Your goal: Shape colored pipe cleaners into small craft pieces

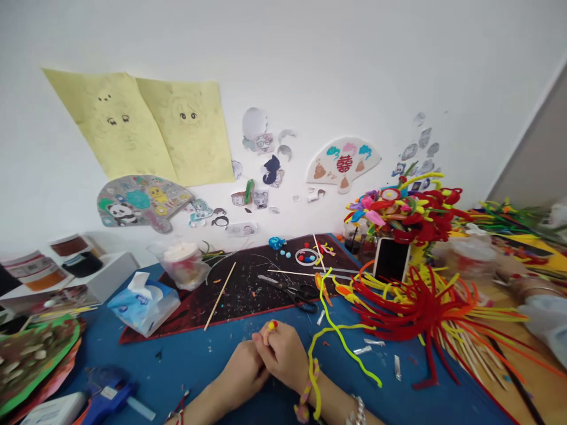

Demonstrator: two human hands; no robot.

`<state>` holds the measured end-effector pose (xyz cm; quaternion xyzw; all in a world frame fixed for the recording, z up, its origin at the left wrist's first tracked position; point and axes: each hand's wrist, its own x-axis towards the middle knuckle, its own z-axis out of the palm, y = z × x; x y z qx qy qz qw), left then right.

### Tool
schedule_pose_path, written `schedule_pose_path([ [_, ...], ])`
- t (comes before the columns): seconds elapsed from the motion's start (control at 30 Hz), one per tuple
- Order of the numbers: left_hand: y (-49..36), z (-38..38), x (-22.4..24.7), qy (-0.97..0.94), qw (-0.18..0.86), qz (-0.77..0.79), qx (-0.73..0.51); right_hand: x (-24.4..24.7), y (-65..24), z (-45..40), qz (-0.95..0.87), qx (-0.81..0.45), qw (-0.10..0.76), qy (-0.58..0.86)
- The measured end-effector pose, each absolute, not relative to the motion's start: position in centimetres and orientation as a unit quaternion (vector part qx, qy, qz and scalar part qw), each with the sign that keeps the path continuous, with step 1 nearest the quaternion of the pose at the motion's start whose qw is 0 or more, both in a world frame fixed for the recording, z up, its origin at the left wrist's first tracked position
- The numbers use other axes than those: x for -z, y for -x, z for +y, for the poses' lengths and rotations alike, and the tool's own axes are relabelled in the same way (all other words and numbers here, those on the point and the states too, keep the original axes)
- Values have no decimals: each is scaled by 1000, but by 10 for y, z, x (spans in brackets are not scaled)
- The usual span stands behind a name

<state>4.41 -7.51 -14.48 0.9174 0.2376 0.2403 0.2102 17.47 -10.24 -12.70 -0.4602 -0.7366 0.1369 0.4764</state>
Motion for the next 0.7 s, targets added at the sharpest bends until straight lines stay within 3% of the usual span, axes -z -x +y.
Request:
schedule_pose_path([
  [0.33, -41, -80, 146, -940, 141, 206, -233, 124, -164, -104, -639, -138, 537, 533],
  [0.5, -43, -88, 134, -964, 90, 148, -204, 112, -167, -110, -584, -200, 560, 552],
  [0.7, -43, -94, 136, -976, 30, 82, -202, 115, -164, -115, -616, -290, 516, 519],
])
